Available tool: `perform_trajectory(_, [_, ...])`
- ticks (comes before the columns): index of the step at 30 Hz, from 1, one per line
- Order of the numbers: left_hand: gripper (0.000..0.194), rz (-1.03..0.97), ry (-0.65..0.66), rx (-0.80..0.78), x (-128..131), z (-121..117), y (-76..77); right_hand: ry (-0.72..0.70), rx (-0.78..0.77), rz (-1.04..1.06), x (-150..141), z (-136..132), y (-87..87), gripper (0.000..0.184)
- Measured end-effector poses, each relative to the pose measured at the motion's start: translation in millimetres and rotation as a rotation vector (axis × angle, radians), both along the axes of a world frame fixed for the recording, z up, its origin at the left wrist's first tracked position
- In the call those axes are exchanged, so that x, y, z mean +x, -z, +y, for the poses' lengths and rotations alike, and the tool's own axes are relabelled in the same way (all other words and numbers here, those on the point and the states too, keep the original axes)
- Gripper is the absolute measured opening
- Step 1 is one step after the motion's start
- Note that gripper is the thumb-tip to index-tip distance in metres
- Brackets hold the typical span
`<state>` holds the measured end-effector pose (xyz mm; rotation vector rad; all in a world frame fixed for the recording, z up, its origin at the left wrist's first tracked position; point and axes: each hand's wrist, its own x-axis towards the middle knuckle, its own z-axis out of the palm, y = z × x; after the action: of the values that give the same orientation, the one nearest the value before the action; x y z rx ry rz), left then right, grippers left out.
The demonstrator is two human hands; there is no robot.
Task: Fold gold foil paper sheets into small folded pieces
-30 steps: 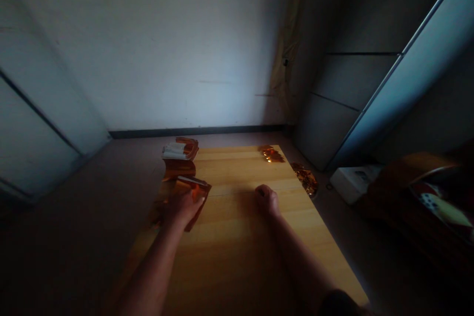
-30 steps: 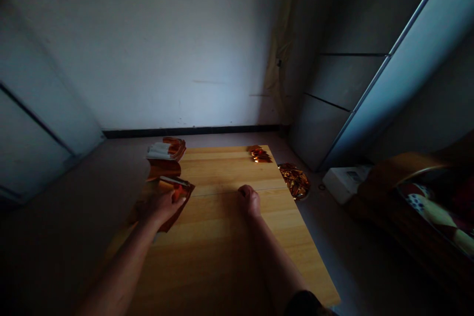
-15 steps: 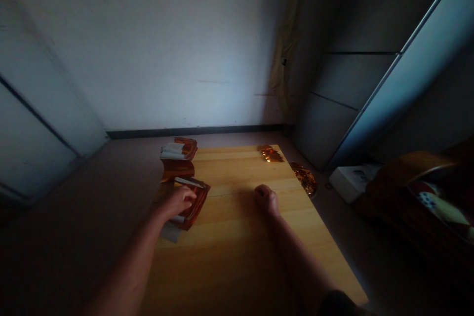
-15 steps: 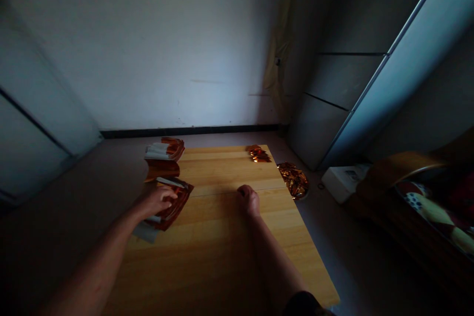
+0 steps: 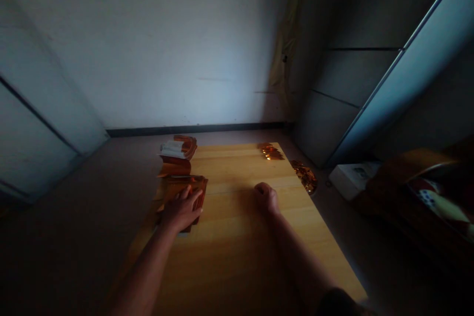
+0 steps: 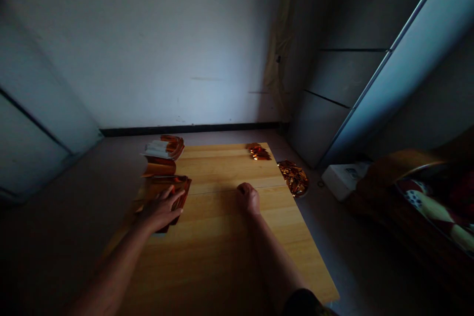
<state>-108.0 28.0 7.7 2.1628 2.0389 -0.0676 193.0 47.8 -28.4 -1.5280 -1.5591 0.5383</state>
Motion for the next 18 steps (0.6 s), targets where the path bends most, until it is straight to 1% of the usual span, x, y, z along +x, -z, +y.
perform_trajectory(5, [0.063, 0.012, -0.063, -0.026, -1, 0, -5.4, -0.003, -0.004, 0.016, 0, 1, 0.7, 0.015])
perform_trajectory(9, [0.066, -0.070, -0.078, -0.018, -2, 3, -18.1, -0.003, -0.007, 0.019, 0, 2, 2.3, 0.016])
perform_trajectory(12, [0.055, -0.092, -0.148, 0.010, -2, 3, -32.9, -0.015, -0.006, 0.011, 1, 2, 2.3, 0.016])
perform_trajectory(14, [0.046, -0.044, -0.169, -0.043, -2, 0, -40.3, -0.025, 0.002, 0.009, 1, 2, 2.4, 0.016])
perform_trajectory(16, [0.040, -0.036, -0.151, -0.104, -2, -5, -42.8, -0.030, 0.013, 0.014, 2, 2, 3.2, 0.016])
perform_trajectory(18, [0.033, -0.078, -0.095, -0.132, -3, -8, -40.7, -0.036, 0.010, 0.024, 2, 2, 4.4, 0.016])
